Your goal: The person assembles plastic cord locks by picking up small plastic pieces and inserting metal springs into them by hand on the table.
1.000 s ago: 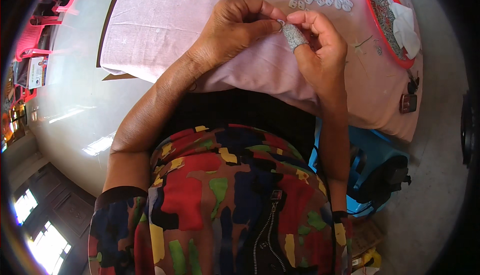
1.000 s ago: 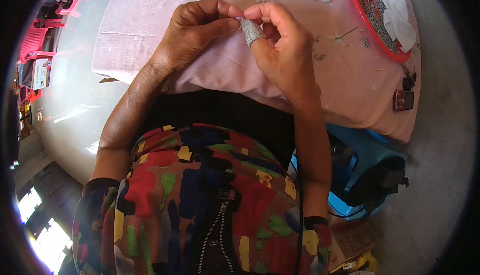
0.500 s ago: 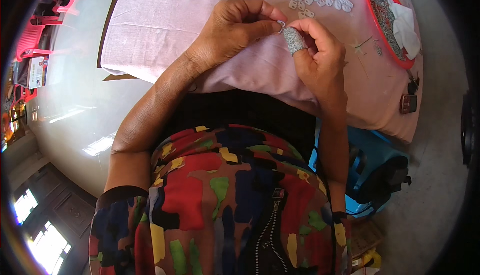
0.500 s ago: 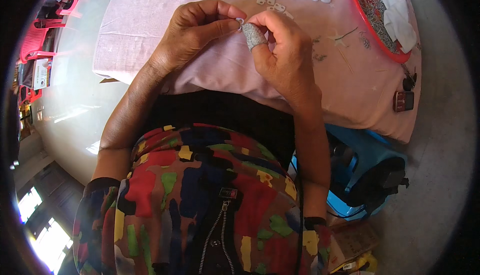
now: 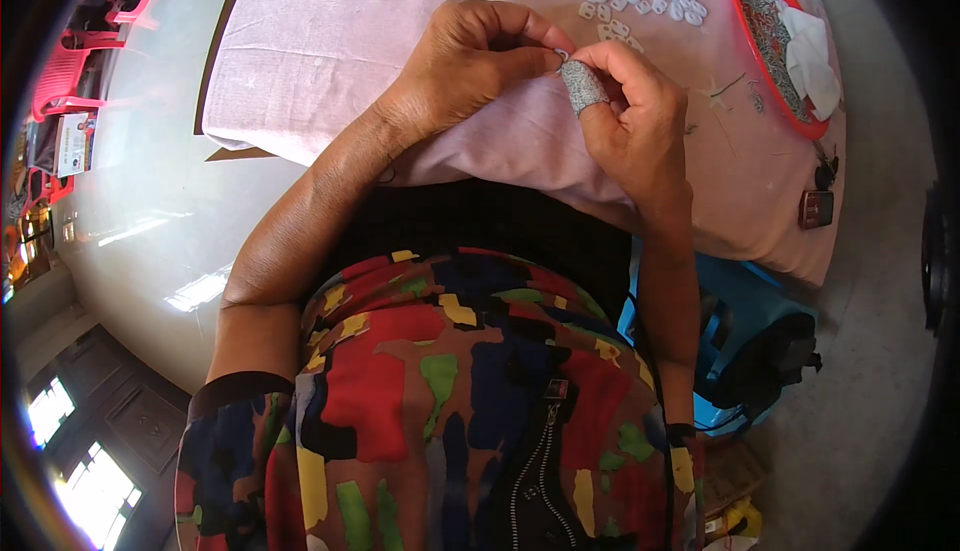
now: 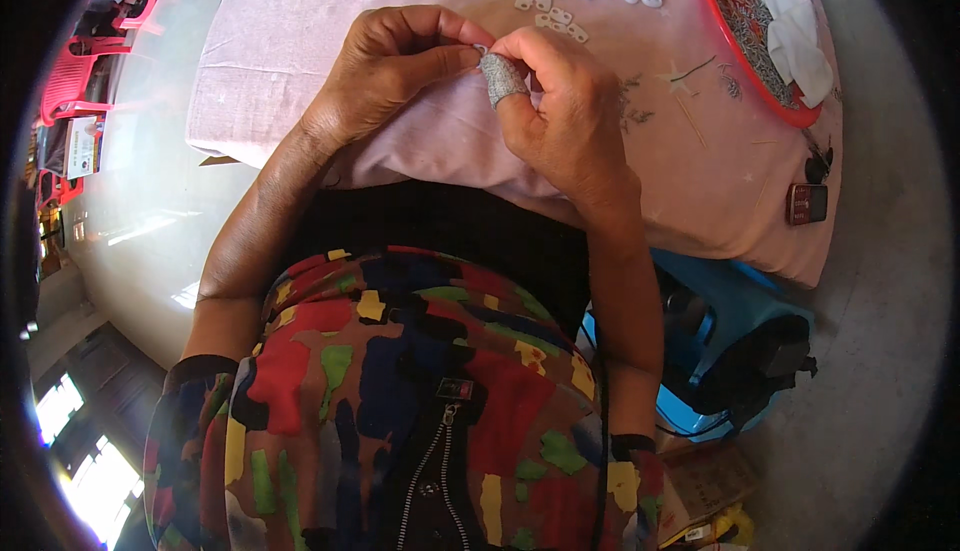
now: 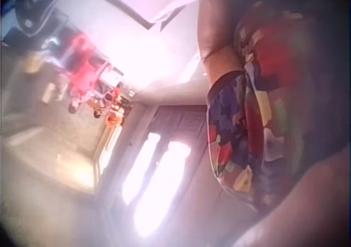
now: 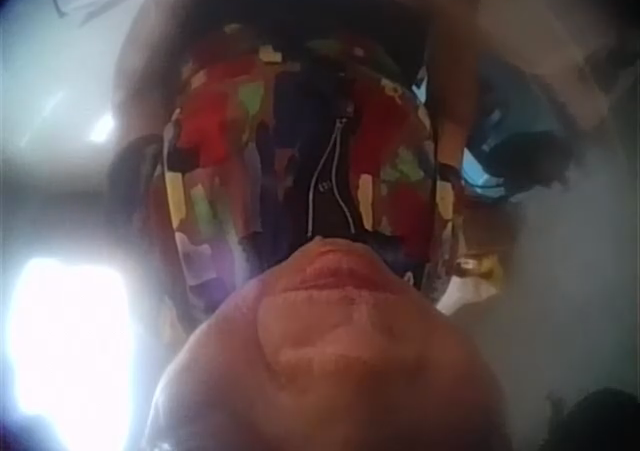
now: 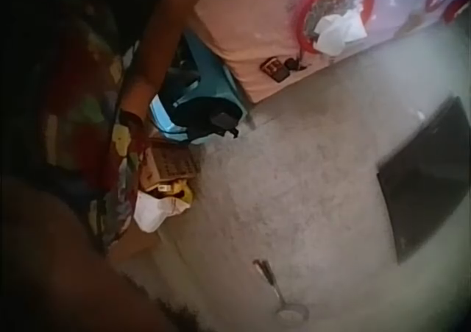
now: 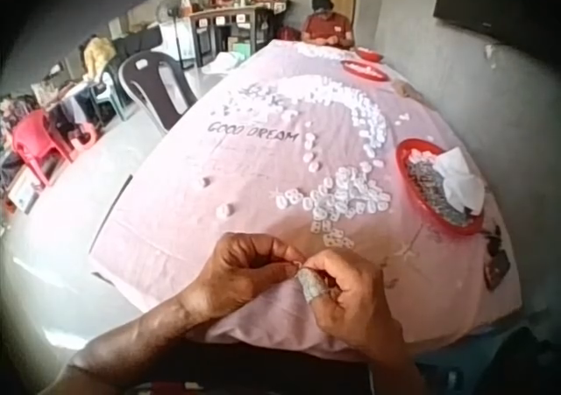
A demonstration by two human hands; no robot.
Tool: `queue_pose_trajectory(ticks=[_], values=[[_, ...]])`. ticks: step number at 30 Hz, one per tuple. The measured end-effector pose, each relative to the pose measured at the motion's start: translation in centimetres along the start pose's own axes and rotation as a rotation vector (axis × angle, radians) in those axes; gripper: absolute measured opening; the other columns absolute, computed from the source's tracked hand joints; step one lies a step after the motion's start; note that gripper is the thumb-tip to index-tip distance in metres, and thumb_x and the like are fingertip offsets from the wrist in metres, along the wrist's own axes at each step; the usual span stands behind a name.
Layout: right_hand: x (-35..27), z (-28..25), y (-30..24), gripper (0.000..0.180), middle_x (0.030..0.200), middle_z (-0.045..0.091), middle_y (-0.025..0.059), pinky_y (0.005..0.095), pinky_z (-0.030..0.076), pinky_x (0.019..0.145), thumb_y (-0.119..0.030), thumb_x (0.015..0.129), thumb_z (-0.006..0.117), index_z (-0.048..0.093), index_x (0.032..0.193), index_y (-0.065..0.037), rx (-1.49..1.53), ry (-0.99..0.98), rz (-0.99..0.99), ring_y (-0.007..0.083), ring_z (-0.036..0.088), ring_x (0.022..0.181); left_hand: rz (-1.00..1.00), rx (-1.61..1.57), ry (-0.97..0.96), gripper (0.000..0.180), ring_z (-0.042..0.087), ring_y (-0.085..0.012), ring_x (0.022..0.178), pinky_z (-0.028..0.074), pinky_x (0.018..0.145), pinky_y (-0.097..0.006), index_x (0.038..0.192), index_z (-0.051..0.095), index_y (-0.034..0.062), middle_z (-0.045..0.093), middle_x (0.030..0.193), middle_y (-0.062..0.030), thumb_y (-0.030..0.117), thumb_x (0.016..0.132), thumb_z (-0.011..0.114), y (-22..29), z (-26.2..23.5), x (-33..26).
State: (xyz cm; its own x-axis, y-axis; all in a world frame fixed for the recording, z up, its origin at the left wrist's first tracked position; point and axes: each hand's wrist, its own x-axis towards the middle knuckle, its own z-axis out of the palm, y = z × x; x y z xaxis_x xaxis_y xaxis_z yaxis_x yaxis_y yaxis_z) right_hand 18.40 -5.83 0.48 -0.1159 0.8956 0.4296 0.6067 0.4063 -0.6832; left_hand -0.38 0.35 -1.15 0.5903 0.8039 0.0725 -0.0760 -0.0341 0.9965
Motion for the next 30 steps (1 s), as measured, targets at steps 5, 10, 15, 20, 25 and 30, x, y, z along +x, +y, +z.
queue_pose_trajectory(ticks=[5, 10, 15, 20, 25, 30], values=[[0.0, -0.2, 0.1, 0.015, 0.080, 0.065, 0.0132, 0.0340, 0.050, 0.063, -0.001, 0.082, 0.066, 0.066, 0.097, -0.002, 0.041, 0.022, -0.008, 0.0253, 0.064, 0.070, 0.012, 0.017, -0.004, 0.015, 0.064, -0.0082, 0.094, 0.051, 0.089, -0.023, 0.107, 0.070, -0.0006, 0.071, 0.097, -0.0037, 0.004, 0.094, 0.065, 0.0, 0.0, 0.2], [1.1, -3.0, 1.5, 0.020, 0.084, 0.067, 0.0124, 0.0320, 0.050, 0.064, -0.003, 0.084, 0.061, 0.068, 0.103, -0.004, -0.009, 0.046, -0.021, 0.0231, 0.063, 0.070, -0.021, -0.070, 0.116, 0.015, 0.062, -0.0058, 0.091, 0.050, 0.083, -0.020, 0.108, 0.070, 0.0029, 0.069, 0.096, -0.0011, 0.007, 0.094, 0.066, 0.3, 0.0, 0.3], [2.6, -5.1, 3.1, 0.023, 0.087, 0.069, 0.0143, 0.0365, 0.052, 0.071, -0.004, 0.080, 0.061, 0.068, 0.102, -0.004, -0.279, -0.134, 0.046, 0.0281, 0.066, 0.075, -0.025, -0.121, 0.179, 0.015, 0.062, -0.0052, 0.090, 0.047, 0.079, -0.018, 0.108, 0.070, 0.0057, 0.068, 0.096, 0.0005, 0.008, 0.094, 0.066, 0.2, -0.1, 0.3], [3.2, -4.8, 2.8, 0.023, 0.089, 0.070, 0.0148, 0.0400, 0.052, 0.075, -0.005, 0.080, 0.061, 0.069, 0.102, -0.004, -0.319, -0.227, -0.022, 0.0318, 0.068, 0.081, -0.013, -0.096, 0.195, 0.014, 0.063, -0.0066, 0.090, 0.049, 0.079, -0.020, 0.107, 0.070, 0.0038, 0.069, 0.095, -0.0019, 0.008, 0.094, 0.067, 0.3, 0.0, 0.3], [5.2, -4.5, 3.7, 0.021, 0.089, 0.070, 0.0135, 0.0399, 0.053, 0.076, -0.004, 0.080, 0.062, 0.068, 0.101, -0.005, -0.360, -0.087, -0.082, 0.0315, 0.068, 0.081, -0.001, -0.174, 0.220, 0.014, 0.063, -0.0077, 0.088, 0.051, 0.079, -0.020, 0.105, 0.070, 0.0013, 0.069, 0.093, -0.0036, 0.008, 0.093, 0.068, 0.2, 0.1, 0.3], [7.2, -3.2, 3.8, 0.036, 0.100, 0.070, 0.0142, 0.0365, 0.053, 0.082, -0.001, 0.080, 0.057, 0.068, 0.113, -0.008, -0.531, -0.165, -0.091, 0.0294, 0.069, 0.089, 0.002, -0.134, 0.212, 0.015, 0.062, -0.0060, 0.084, 0.050, 0.074, -0.019, 0.106, 0.069, 0.0014, 0.069, 0.092, -0.0027, 0.008, 0.093, 0.067, 0.4, 0.1, 0.3]])
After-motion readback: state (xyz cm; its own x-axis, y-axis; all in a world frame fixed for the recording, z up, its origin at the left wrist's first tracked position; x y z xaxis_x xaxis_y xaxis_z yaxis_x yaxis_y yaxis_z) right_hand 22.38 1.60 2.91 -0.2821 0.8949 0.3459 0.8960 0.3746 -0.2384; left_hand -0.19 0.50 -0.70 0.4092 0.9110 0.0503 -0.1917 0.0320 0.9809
